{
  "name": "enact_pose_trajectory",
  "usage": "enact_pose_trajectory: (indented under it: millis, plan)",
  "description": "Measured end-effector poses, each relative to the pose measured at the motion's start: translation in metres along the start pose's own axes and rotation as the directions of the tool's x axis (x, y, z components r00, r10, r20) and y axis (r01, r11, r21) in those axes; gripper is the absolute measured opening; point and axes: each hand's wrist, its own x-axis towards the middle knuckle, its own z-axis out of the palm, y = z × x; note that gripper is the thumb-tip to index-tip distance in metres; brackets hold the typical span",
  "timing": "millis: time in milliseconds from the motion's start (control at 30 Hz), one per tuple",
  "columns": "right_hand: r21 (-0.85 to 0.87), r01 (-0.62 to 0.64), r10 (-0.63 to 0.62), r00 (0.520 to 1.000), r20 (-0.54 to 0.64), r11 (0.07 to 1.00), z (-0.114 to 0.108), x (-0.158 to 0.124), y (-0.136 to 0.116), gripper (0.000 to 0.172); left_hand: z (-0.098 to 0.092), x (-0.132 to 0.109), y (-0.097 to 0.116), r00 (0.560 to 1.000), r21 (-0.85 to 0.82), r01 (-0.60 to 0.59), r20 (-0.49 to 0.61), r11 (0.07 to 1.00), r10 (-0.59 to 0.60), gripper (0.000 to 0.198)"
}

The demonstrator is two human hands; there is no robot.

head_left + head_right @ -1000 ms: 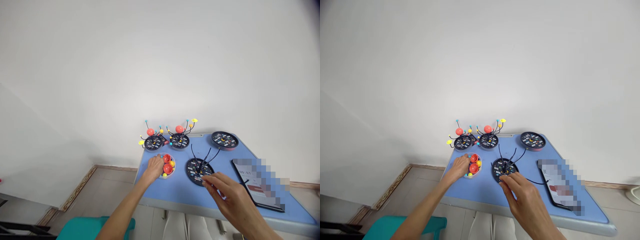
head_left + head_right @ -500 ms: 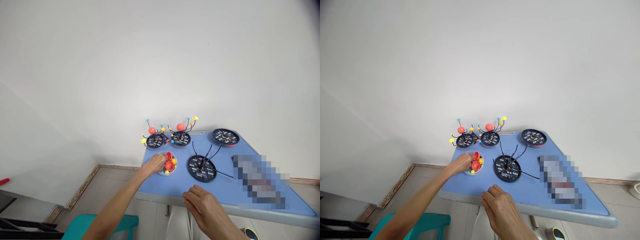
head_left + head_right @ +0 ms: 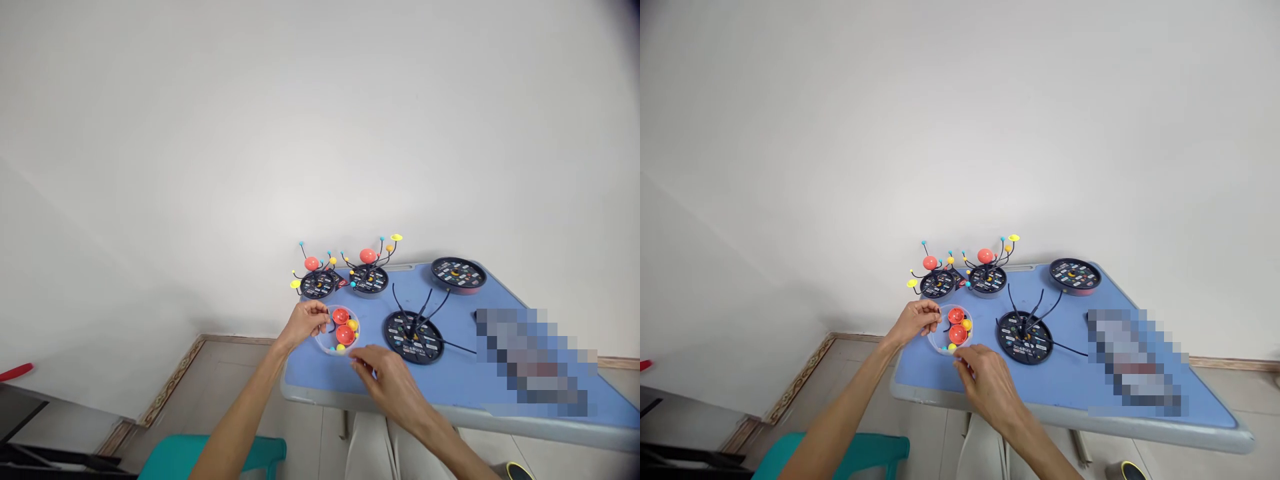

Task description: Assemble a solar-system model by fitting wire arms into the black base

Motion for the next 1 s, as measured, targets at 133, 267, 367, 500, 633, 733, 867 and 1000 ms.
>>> enact_pose_trajectory:
  millis: [133, 267, 367, 500, 633, 733, 867, 1000]
  plan:
    - [0.167, -0.028, 0.061, 0.979, -0.193, 0.986, 0.010, 0.025, -0.003, 0.026, 0.012, -0.027, 0.012, 0.996, -0.293, 0.075, 0.071, 0.953, -0.057, 0.022]
    - [0.294, 0.017, 0.057, 0.968, -0.244, 0.956, 0.012, 0.040, -0.009, 0.023, 0.022, -0.040, 0.019, 0.995, -0.317, 0.070, 0.090, 0.946, -0.043, 0.019]
    - [0.346, 0.013, 0.108, 0.938, -0.329, 0.938, 0.005, 0.041, -0.010, 0.027, 0.017, -0.035, 0.016, 0.997, -0.211, 0.042, 0.065, 0.977, -0.029, 0.026]
    - [0.470, -0.132, 0.299, 0.906, -0.300, 0.873, -0.009, 0.026, -0.004, 0.029, 0.009, -0.017, 0.003, 0.987, 0.458, -0.061, -0.104, 0.887, 0.122, 0.021]
    - [0.515, -0.191, 0.336, 0.920, -0.204, 0.836, -0.016, 0.000, 0.003, 0.031, 0.019, -0.003, -0.012, 0.993, 0.691, -0.080, -0.005, 0.718, 0.115, 0.019]
    - [0.487, -0.232, 0.357, 0.916, -0.181, 0.842, -0.017, -0.017, 0.006, 0.032, 0.028, 0.002, -0.015, 0.997, 0.771, -0.067, 0.036, 0.634, 0.061, 0.023]
    - [0.403, -0.265, 0.346, 0.928, -0.142, 0.876, -0.023, -0.032, 0.008, 0.035, 0.028, 0.003, -0.010, 0.997, 0.844, -0.057, 0.072, 0.534, -0.008, 0.023]
    - [0.368, -0.263, 0.343, 0.924, -0.171, 0.892, -0.029, -0.037, 0.011, 0.035, 0.025, -0.001, 0.000, 0.987, 0.858, -0.137, 0.158, 0.495, -0.001, 0.033]
